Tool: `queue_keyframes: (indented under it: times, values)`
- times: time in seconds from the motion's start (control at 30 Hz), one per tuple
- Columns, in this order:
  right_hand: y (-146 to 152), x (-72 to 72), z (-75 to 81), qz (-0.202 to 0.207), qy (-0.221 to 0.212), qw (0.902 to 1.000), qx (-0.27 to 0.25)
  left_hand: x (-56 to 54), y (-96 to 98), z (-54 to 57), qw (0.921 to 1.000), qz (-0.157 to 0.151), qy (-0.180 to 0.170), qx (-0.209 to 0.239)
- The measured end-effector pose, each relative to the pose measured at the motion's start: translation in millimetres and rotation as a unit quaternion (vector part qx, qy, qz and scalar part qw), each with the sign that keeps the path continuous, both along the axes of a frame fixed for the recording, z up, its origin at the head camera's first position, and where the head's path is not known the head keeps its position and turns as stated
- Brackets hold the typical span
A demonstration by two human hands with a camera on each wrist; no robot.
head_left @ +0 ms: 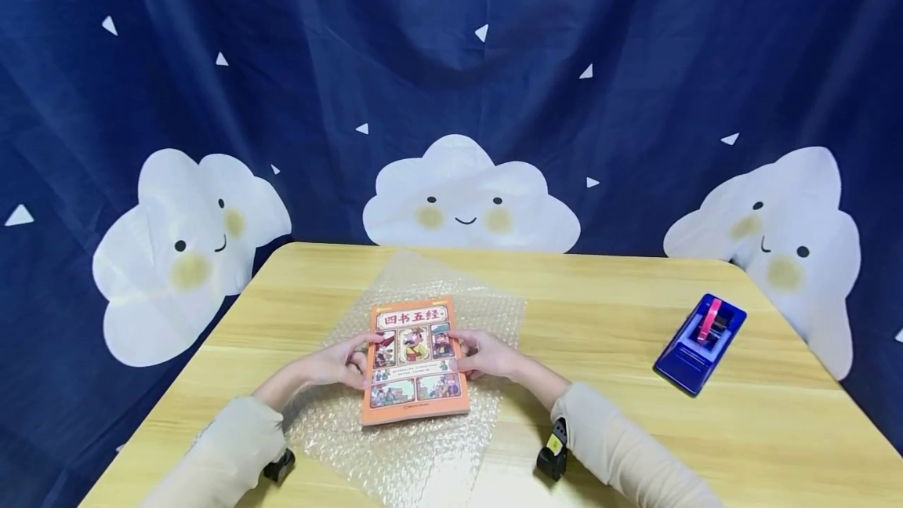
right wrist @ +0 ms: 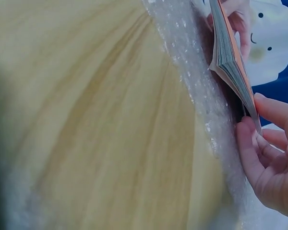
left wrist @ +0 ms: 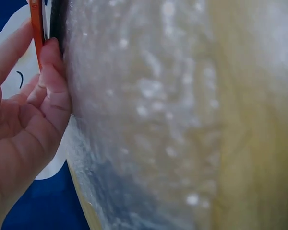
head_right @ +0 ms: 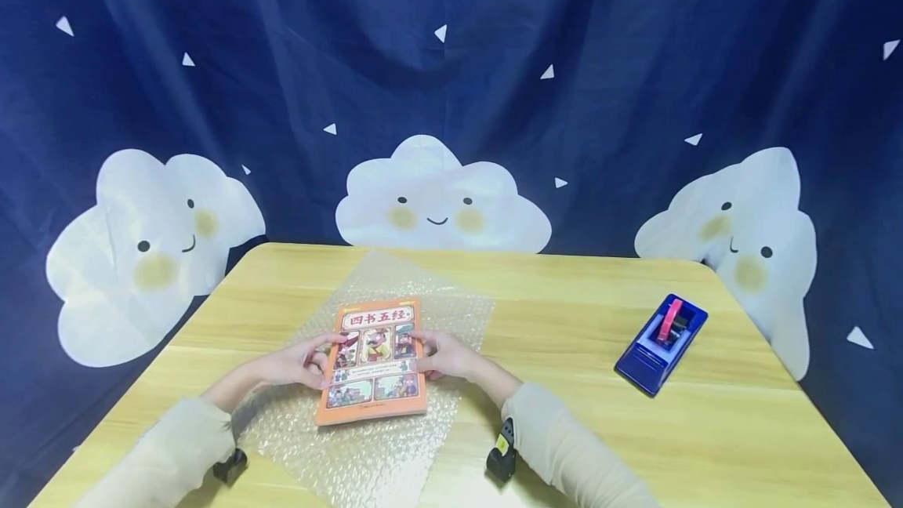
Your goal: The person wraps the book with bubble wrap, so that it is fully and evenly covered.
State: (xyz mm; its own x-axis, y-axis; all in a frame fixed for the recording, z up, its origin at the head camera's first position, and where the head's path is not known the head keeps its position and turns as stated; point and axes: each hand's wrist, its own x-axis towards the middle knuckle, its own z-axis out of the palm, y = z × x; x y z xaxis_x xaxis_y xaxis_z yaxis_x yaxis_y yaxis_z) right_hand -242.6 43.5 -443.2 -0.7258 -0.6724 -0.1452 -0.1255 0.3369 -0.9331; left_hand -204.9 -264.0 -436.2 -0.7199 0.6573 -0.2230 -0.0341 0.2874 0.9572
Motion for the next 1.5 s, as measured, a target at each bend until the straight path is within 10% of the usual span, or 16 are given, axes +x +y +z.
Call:
queue_keyframes:
  times: [1.5]
  values:
    - [1,-4.7,2.8,0.043,0.058,0.9945,0.075,12.3,8.5,4.0,0.9932,0.046,0.060,-0.089]
